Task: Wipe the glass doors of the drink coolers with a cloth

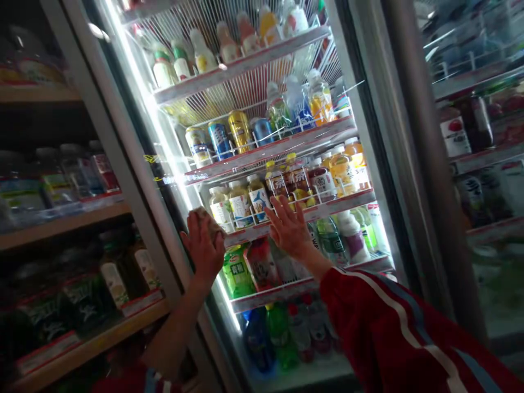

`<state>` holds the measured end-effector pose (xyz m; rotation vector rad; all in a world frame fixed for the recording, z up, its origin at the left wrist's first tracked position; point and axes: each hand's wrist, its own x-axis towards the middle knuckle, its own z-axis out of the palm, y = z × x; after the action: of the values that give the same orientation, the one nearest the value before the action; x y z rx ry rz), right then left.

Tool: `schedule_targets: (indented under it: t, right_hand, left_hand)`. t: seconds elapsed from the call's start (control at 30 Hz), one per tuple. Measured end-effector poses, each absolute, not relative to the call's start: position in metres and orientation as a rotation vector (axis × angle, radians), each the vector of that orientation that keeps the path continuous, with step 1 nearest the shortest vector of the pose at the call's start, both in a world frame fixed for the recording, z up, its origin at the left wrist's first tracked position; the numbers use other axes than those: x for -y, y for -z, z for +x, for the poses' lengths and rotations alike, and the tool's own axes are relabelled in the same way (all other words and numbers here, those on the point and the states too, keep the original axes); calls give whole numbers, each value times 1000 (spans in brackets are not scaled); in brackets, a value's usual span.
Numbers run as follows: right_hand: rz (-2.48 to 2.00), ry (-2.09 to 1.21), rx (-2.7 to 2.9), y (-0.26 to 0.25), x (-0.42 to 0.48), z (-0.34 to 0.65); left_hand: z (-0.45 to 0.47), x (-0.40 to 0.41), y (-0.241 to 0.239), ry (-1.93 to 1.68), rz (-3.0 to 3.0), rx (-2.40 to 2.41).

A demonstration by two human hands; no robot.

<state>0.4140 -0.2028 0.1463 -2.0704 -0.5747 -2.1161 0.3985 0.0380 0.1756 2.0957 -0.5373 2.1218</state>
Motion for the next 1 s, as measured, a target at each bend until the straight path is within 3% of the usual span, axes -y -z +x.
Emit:
schedule_targets:
  t: [0.23,0.5,0.8,1.0]
  right_hand:
    - [-2067,2138,566,-148,203,412]
    - [-2089,2107,558,-148,203,412]
    - [-2101,2063,564,-147,204,413]
    - [-2105,2033,576,-148,203,412]
  left_hand:
    - [399,-8,-162,-2134,2188,949]
    - [399,-43,-176,-2084,2068,557]
    - [402,-6,-156,-2120,2123,946]
    - [398,-42,-170,-2088,2084,570]
